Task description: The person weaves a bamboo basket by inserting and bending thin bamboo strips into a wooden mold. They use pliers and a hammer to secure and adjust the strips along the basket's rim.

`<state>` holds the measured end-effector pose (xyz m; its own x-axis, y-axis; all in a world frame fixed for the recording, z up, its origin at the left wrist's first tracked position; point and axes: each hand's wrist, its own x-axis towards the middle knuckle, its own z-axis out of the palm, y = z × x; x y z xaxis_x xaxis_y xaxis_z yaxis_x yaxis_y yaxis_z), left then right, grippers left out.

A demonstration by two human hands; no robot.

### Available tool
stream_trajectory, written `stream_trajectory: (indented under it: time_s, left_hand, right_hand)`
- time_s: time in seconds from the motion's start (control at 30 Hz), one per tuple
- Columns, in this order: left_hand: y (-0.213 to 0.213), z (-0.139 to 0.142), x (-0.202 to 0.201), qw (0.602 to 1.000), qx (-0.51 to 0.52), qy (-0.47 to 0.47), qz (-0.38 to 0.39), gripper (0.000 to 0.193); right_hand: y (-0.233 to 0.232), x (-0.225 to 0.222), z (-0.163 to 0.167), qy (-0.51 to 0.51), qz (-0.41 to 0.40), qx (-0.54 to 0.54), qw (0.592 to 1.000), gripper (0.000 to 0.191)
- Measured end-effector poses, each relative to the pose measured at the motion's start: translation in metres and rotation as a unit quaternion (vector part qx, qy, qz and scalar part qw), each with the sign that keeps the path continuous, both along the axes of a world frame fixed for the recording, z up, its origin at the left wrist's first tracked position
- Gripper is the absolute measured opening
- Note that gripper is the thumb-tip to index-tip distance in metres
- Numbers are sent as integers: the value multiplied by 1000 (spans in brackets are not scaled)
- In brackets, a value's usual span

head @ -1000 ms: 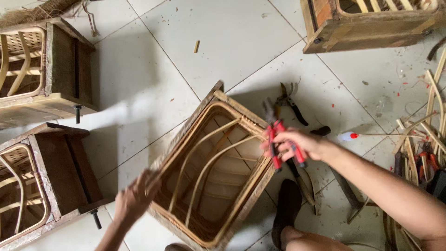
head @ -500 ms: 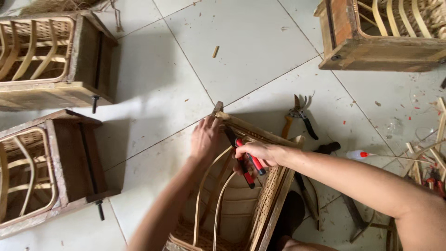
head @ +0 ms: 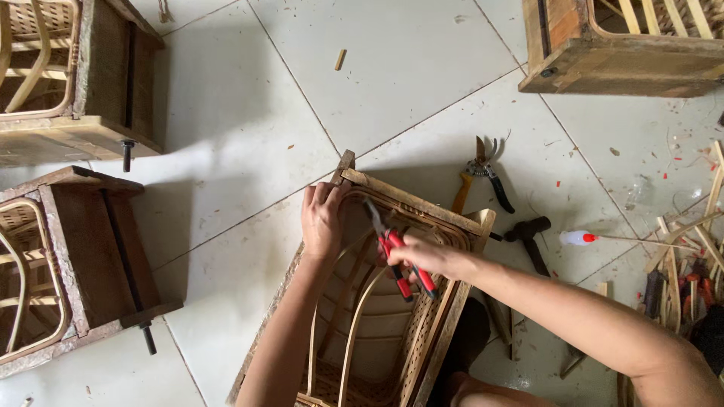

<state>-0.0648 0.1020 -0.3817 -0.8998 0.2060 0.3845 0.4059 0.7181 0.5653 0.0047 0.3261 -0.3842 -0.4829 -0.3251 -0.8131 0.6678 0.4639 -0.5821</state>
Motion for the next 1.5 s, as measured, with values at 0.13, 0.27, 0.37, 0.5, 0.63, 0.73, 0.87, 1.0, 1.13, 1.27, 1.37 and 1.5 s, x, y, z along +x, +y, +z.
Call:
stream_trajectory:
  time_s: [0.13, 0.27, 0.37, 0.5, 0.63, 0.73, 0.87, 1.0, 1.13, 1.27, 1.37, 1.5]
  left_hand:
    - [2, -8, -4, 999, -52, 12, 8, 24]
    - [2, -17, -5, 997, -74, 21, 10, 24]
    - [2, -21, -5, 996, -77, 42, 5, 23]
    - [2, -25, -6, 995, -92, 43, 4, 19]
    - [2, -27, -7, 994, -95, 54, 3, 20]
    - [2, -28, -5, 994, -95, 54, 0, 21]
    - [1, -30, -5, 990, -110, 88, -11, 28]
    - [-2, -32, -7, 988, -121, 94, -33, 29]
    - [-5, -35, -10, 984, -138, 100, -59, 28]
    - [-5, -37, -11, 982, -149, 101, -58, 26]
    - [-5, -38, -11, 983, -133, 112, -60, 26]
    - [-5, -37, -12, 983, -133, 114, -58, 26]
  right_hand:
    - [-13, -18, 29, -43, -93, -18, 995, 40]
    - [-20, -23, 41, -56, -104, -32, 992, 42]
    - [-21, -18, 38, -68, -120, -46, 989, 32]
    - [-21, -17, 27, -65, -104, -34, 992, 28]
    - [-21, -24, 15, -66, -119, -35, 990, 26]
    - [-22, -24, 6, -60, -131, -17, 989, 28]
    - [-26, -16, -2, -30, -143, 24, 989, 35]
    - [-33, -12, -4, -75, -173, 7, 982, 43]
    - [-40, -11, -1, -94, -202, -17, 975, 43]
    - [-44, -12, 0, -89, -214, -38, 972, 40]
    - [-45, -12, -1, -91, -224, -29, 970, 40]
    - [-47, -14, -4, -106, -217, 0, 970, 47]
